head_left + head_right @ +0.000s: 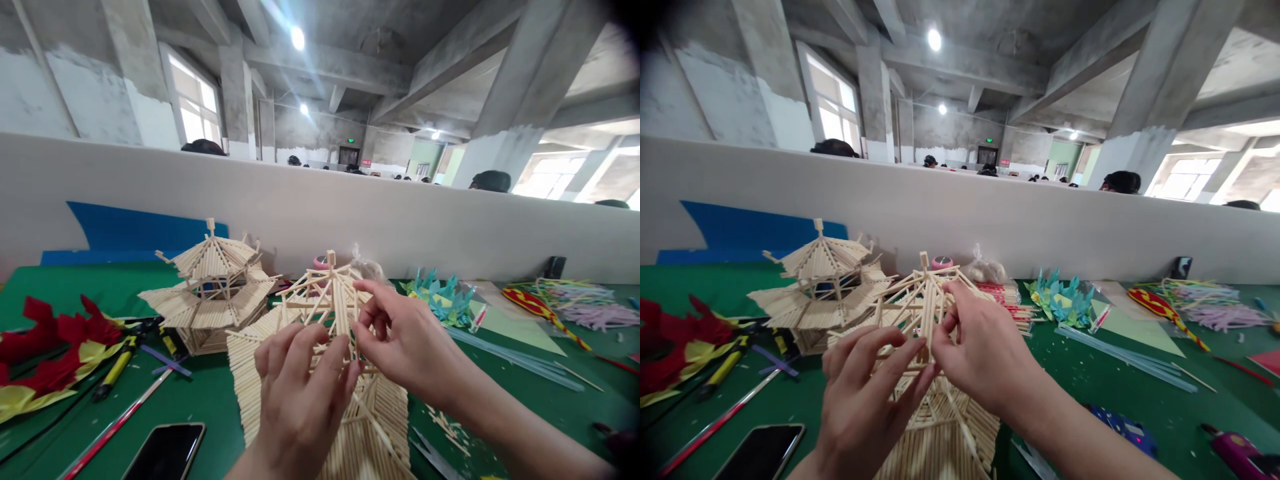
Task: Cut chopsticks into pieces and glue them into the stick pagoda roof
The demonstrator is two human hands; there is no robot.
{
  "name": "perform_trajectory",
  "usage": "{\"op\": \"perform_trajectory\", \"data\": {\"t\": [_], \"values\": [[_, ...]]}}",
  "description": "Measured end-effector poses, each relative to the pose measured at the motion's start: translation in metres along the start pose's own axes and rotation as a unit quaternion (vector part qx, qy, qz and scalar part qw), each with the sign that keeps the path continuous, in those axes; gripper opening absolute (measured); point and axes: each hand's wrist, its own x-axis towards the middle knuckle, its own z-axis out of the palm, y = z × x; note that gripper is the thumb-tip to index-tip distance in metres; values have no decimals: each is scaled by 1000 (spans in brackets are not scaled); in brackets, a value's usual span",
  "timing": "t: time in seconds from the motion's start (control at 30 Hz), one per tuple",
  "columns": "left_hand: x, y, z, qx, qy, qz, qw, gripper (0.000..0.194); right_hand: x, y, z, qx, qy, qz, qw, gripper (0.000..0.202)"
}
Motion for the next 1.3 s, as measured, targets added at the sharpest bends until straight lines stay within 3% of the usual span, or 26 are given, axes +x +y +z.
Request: {"op": "perform_trajectory", "data": {"t": [0.27, 0.57, 0.9, 1.1, 1.3], "values": [[1, -1, -1, -2, -4, 4, 1000, 10, 1, -3, -1, -21, -2, -18, 1000, 36], [-4, -10, -3, 39, -22, 75, 996, 17, -1, -2, -4, -14, -21, -36, 999, 44], [-5, -10, -5, 44, -22, 74, 996, 23, -5, 3, -8, 24, -20, -34, 999, 40], [-7, -5, -8, 39, -13, 95, 995, 27, -9, 7, -9, 119, 13, -13, 993, 20], [-8, -5, -16, 38, -8, 99, 994, 32, -20, 4, -20, 286, 53, 28, 956, 5]]}}
